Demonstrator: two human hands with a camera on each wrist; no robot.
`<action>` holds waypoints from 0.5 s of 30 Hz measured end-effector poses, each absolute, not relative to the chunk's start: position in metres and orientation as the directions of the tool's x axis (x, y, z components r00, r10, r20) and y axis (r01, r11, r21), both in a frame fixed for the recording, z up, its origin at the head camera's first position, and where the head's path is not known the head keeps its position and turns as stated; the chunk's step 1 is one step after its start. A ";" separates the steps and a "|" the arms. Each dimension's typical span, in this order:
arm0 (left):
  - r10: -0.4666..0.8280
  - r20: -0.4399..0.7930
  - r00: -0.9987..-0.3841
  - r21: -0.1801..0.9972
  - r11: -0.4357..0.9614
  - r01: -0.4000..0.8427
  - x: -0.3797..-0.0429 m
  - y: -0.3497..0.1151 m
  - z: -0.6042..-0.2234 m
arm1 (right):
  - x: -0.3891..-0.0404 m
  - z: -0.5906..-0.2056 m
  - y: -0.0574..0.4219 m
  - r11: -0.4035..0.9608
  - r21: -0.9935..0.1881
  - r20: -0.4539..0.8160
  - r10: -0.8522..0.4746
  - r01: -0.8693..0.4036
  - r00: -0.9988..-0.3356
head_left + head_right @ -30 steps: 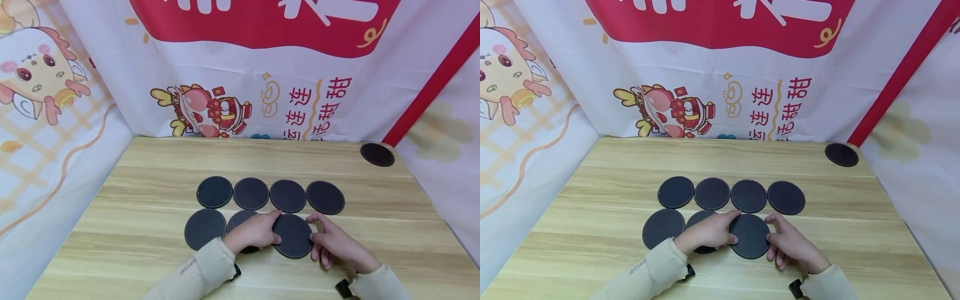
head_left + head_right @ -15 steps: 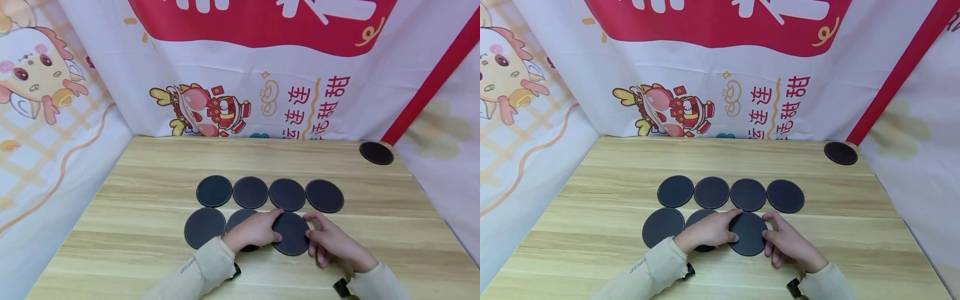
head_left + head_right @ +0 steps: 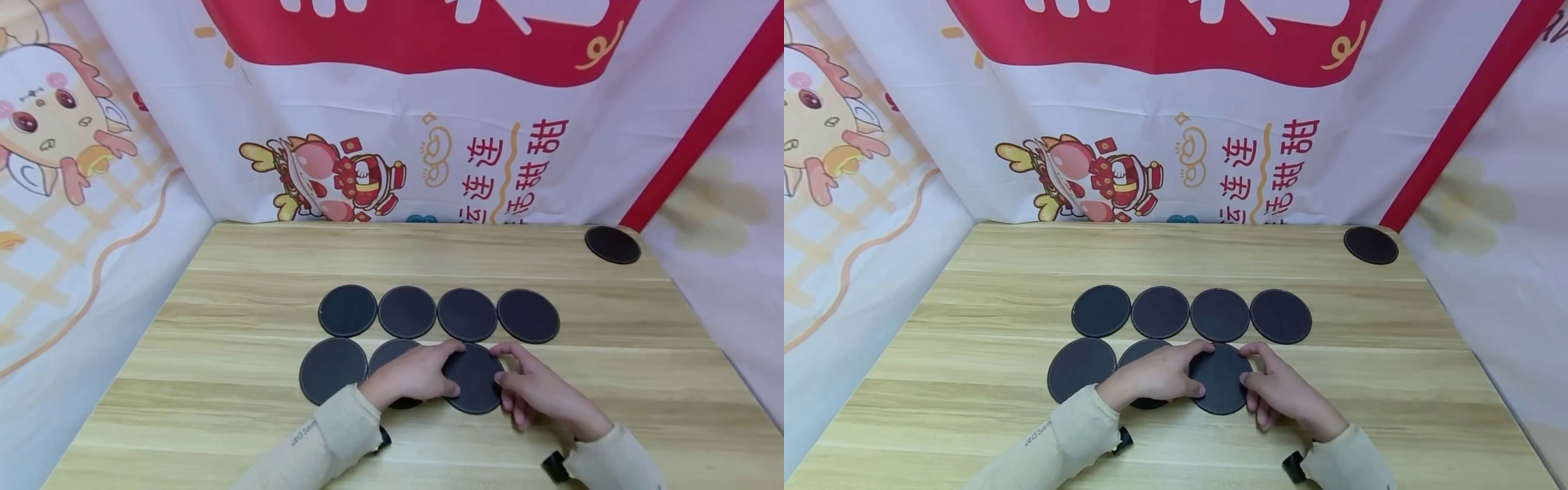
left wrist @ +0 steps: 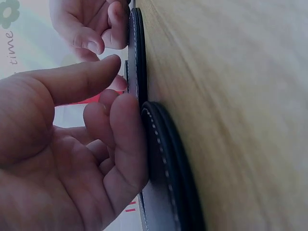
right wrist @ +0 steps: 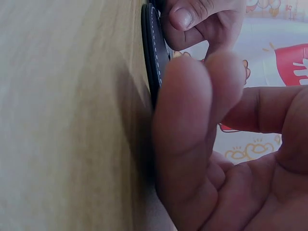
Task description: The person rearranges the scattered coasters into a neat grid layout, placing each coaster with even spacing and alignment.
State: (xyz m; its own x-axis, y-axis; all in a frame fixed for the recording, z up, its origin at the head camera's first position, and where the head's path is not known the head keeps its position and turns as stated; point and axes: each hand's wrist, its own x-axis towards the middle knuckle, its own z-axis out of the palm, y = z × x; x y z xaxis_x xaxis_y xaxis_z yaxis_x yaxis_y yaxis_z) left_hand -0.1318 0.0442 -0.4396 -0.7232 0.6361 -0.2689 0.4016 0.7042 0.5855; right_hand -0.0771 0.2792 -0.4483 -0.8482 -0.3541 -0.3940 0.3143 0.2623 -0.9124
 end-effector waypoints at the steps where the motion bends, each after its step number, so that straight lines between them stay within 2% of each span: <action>1: 0.639 -0.266 -0.721 0.588 0.701 0.404 -0.132 0.044 -0.439 | -0.077 -0.448 0.279 0.262 -0.914 -0.390 -0.356 0.310 -0.849; 8: 0.631 -0.340 -0.698 0.696 0.668 0.265 -0.132 0.041 -0.434 | -0.077 -0.448 0.277 0.230 -0.926 -0.367 -0.373 0.298 -0.852; 15: 0.655 -0.288 -0.699 0.602 0.691 0.400 -0.131 0.042 -0.432 | -0.076 -0.448 0.274 0.215 -0.937 -0.341 -0.390 0.275 -0.855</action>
State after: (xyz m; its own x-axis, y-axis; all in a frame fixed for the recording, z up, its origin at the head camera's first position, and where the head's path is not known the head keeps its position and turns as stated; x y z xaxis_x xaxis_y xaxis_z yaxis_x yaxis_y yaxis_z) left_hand -0.1305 0.0418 -0.4322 -0.6989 0.6548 -0.2877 0.4000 0.6914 0.6016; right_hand -0.0757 0.2742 -0.4480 -0.8553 -0.3901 -0.3411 0.2754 0.2154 -0.9369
